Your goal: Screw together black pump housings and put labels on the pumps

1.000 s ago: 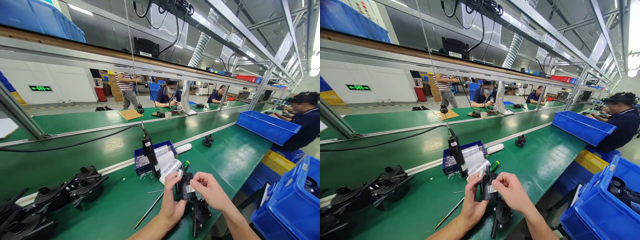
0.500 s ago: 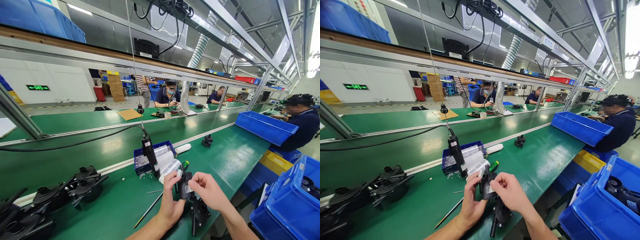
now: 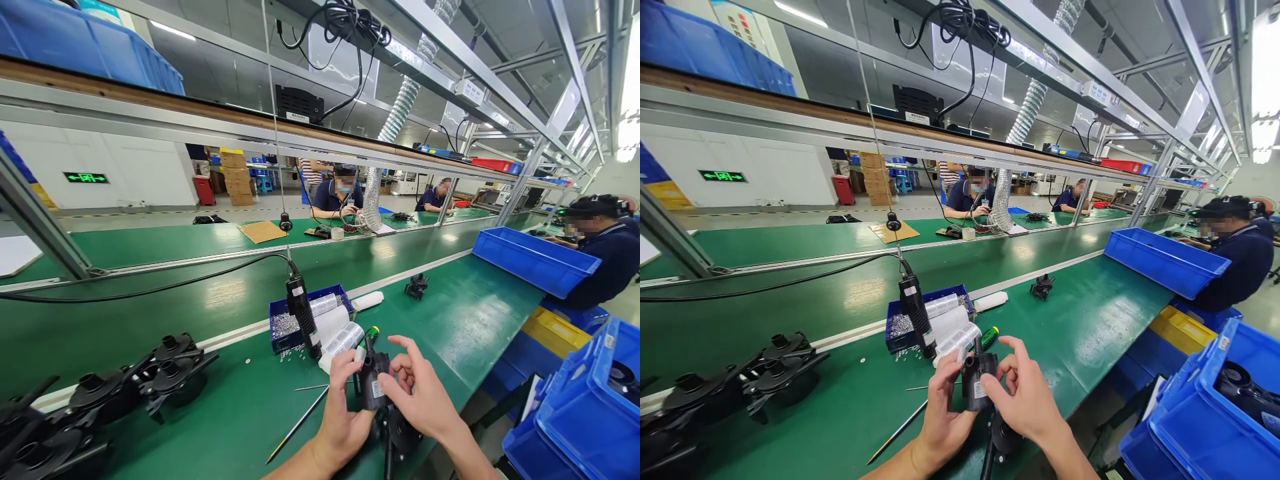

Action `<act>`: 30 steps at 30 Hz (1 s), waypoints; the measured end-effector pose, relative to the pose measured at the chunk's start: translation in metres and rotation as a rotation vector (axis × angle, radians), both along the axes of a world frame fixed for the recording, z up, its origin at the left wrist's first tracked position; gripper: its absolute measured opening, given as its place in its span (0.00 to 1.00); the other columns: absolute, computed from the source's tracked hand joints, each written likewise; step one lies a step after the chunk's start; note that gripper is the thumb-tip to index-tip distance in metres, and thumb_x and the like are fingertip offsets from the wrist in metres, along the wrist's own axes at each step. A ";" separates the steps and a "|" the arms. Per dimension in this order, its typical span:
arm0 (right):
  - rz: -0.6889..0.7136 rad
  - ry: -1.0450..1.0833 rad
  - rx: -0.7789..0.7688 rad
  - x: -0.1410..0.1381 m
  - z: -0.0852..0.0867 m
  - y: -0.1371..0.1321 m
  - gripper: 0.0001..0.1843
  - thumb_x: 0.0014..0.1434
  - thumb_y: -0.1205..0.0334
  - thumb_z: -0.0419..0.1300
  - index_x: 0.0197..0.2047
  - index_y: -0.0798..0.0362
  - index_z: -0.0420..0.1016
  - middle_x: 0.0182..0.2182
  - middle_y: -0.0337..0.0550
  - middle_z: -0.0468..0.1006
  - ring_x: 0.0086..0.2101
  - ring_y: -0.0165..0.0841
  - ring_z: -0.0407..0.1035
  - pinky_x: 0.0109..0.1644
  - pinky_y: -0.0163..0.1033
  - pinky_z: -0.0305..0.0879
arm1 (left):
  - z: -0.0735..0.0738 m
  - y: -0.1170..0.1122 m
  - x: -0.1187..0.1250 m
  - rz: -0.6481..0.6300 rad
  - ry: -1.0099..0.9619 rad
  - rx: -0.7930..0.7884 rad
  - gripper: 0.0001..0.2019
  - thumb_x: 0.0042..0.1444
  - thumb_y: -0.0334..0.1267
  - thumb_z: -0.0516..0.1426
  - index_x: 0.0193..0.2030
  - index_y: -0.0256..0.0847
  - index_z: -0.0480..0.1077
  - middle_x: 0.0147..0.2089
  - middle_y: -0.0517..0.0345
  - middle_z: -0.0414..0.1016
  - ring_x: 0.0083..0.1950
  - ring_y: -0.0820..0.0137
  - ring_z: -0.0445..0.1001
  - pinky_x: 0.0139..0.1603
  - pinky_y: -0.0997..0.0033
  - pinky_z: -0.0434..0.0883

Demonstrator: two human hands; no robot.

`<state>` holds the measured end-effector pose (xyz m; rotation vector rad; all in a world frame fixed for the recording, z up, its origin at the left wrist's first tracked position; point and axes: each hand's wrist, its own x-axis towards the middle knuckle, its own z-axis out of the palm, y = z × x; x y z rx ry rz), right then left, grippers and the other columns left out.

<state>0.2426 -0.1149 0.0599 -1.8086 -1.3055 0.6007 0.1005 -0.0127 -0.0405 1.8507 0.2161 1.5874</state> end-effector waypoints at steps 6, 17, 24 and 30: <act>-0.047 -0.108 -0.093 -0.016 0.010 0.010 0.46 0.53 0.57 0.74 0.72 0.50 0.62 0.31 0.36 0.74 0.28 0.32 0.66 0.32 0.36 0.54 | 0.007 0.000 -0.003 -0.005 0.033 0.163 0.33 0.58 0.19 0.63 0.69 0.39 0.60 0.64 0.45 0.67 0.68 0.67 0.68 0.74 0.64 0.69; 0.083 -0.145 0.306 0.047 0.015 0.022 0.12 0.73 0.56 0.63 0.55 0.51 0.81 0.39 0.43 0.78 0.32 0.28 0.67 0.35 0.34 0.65 | 0.002 0.005 0.000 0.055 0.118 0.061 0.31 0.61 0.25 0.59 0.70 0.40 0.60 0.67 0.45 0.66 0.72 0.68 0.67 0.75 0.68 0.67; 0.451 -0.786 0.647 0.044 0.040 0.048 0.09 0.73 0.71 0.60 0.50 0.50 0.81 0.49 0.47 0.75 0.35 0.27 0.66 0.36 0.35 0.60 | -0.008 0.006 -0.002 -0.010 0.165 0.046 0.31 0.62 0.27 0.58 0.71 0.43 0.60 0.67 0.46 0.67 0.71 0.66 0.68 0.74 0.64 0.71; 0.382 -0.663 0.548 0.057 0.022 0.056 0.10 0.76 0.64 0.57 0.45 0.51 0.80 0.47 0.46 0.75 0.40 0.30 0.71 0.43 0.35 0.66 | -0.014 0.011 -0.001 0.003 0.196 -0.003 0.36 0.64 0.33 0.62 0.77 0.50 0.55 0.68 0.46 0.68 0.69 0.62 0.71 0.73 0.55 0.76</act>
